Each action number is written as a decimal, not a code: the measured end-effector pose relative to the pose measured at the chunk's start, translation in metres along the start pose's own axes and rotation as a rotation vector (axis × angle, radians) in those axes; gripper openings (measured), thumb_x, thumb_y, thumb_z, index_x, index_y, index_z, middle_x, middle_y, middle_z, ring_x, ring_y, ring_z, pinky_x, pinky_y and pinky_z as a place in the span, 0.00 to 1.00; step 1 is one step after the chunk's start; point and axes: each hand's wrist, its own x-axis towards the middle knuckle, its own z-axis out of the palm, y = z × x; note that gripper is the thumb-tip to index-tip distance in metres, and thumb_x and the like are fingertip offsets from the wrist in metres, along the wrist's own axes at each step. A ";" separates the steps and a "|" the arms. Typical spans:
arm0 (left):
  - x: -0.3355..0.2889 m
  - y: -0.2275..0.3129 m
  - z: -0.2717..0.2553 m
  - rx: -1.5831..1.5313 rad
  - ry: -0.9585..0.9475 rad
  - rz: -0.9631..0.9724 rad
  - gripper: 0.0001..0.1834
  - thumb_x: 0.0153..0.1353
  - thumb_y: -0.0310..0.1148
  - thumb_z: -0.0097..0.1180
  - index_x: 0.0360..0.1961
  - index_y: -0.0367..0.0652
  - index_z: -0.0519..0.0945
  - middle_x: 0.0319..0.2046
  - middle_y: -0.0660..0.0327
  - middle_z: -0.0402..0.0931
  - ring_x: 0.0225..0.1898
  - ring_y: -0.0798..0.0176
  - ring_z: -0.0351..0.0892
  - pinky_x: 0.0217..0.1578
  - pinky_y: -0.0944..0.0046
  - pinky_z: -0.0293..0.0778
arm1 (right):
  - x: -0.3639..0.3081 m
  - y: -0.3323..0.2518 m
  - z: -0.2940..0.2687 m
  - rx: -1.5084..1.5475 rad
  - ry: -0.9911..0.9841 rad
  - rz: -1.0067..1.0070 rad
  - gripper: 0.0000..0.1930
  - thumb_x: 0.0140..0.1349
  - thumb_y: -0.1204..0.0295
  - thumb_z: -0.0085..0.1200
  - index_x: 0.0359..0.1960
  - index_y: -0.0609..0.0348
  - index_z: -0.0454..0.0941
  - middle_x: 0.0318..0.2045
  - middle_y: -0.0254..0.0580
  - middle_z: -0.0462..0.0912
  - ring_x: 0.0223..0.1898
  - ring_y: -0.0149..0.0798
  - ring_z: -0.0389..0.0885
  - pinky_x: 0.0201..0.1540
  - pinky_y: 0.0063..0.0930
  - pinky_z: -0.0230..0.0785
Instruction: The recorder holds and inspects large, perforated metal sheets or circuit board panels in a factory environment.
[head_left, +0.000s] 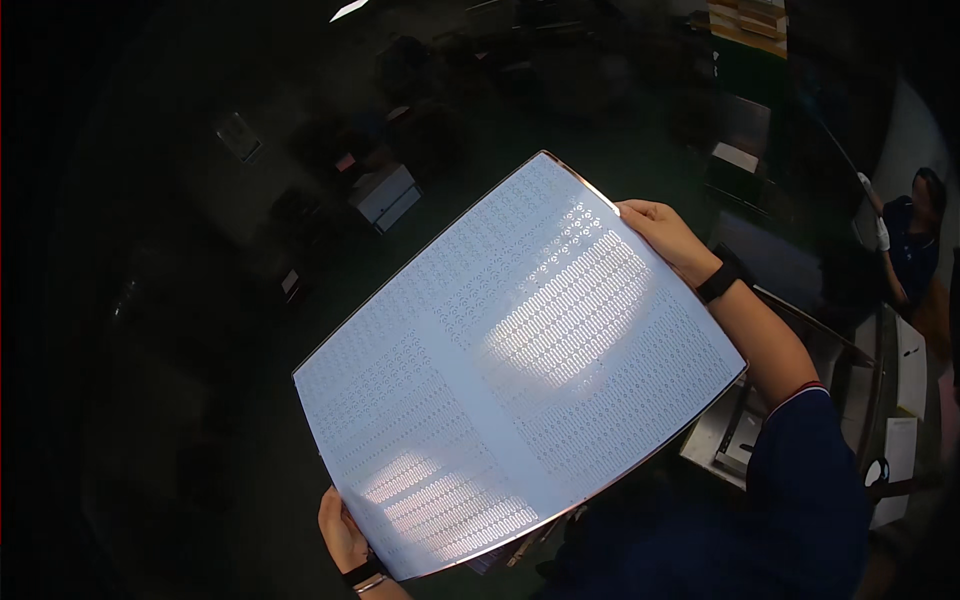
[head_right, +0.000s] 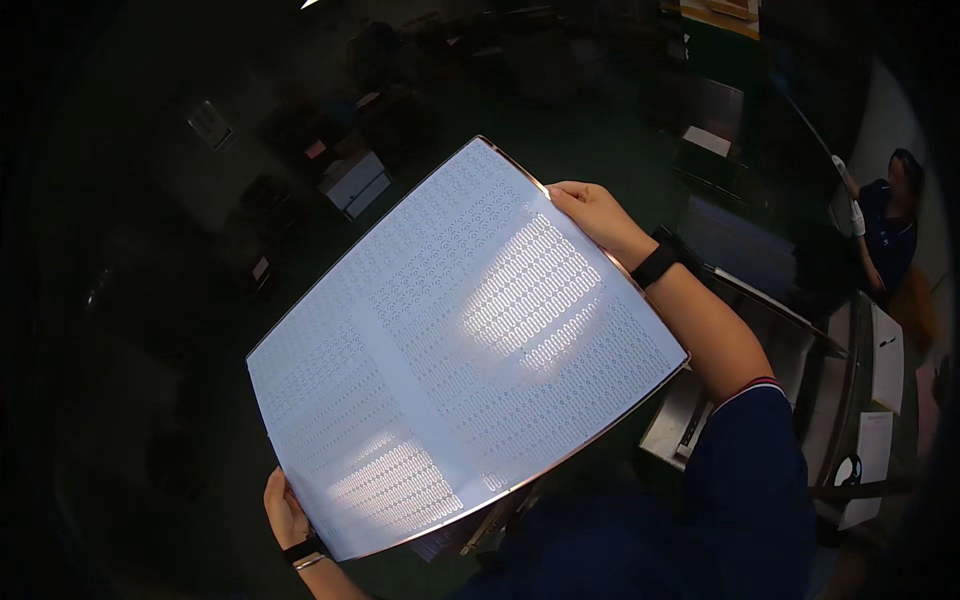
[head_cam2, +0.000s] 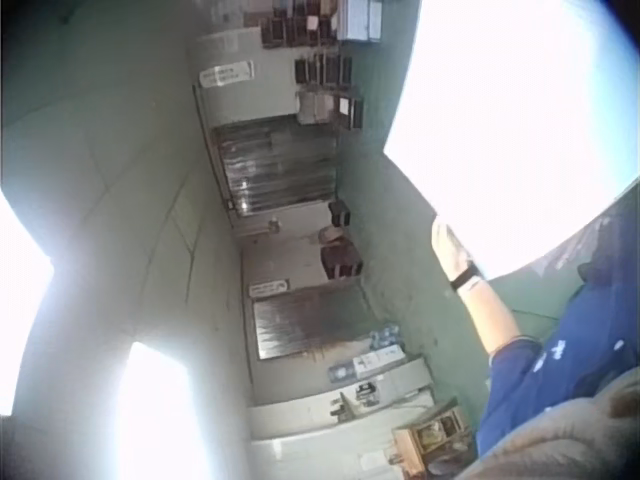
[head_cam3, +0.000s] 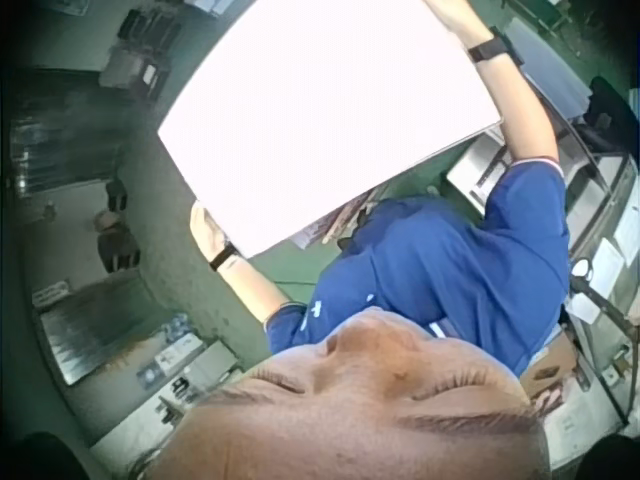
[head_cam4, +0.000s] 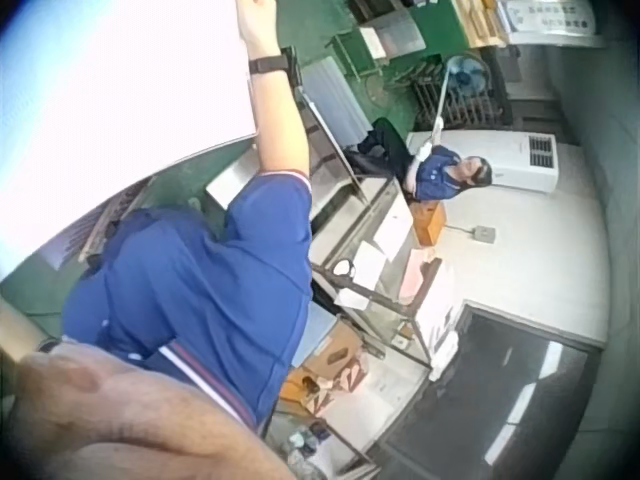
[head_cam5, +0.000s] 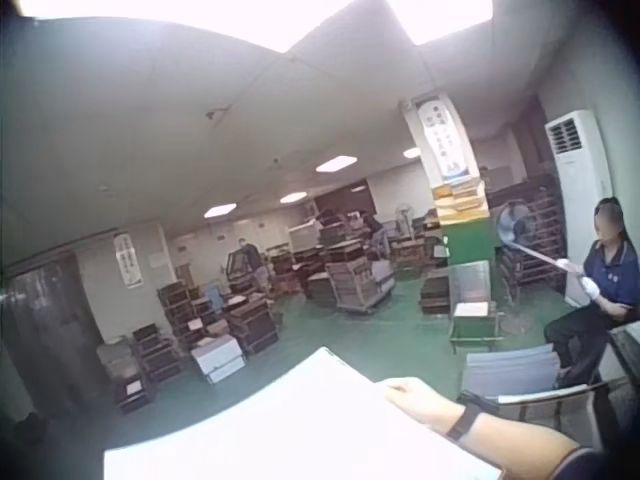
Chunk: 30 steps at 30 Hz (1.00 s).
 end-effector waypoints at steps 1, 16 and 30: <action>0.003 0.002 -0.007 0.012 -0.075 -0.022 0.13 0.67 0.31 0.44 0.42 0.30 0.75 0.37 0.58 0.78 0.38 0.68 0.76 0.42 0.68 0.72 | 0.000 -0.001 -0.001 -0.038 0.000 0.017 0.18 0.69 0.66 0.44 0.51 0.68 0.74 0.35 0.40 0.81 0.32 0.24 0.78 0.36 0.15 0.72; 0.015 -0.012 -0.005 0.095 -0.181 -0.104 0.19 0.66 0.37 0.45 0.47 0.30 0.74 0.43 0.53 0.77 0.44 0.63 0.76 0.47 0.63 0.70 | 0.001 0.002 -0.004 -0.182 0.044 0.033 0.18 0.67 0.65 0.46 0.49 0.69 0.76 0.38 0.48 0.81 0.36 0.31 0.80 0.40 0.20 0.73; -0.019 -0.047 0.015 0.071 -0.035 0.529 0.10 0.67 0.33 0.48 0.48 0.47 0.71 0.58 0.60 0.65 0.59 0.62 0.65 0.56 0.55 0.66 | -0.004 0.046 -0.042 0.273 0.145 -0.350 0.20 0.63 0.61 0.54 0.55 0.50 0.69 0.54 0.34 0.72 0.59 0.34 0.66 0.59 0.33 0.59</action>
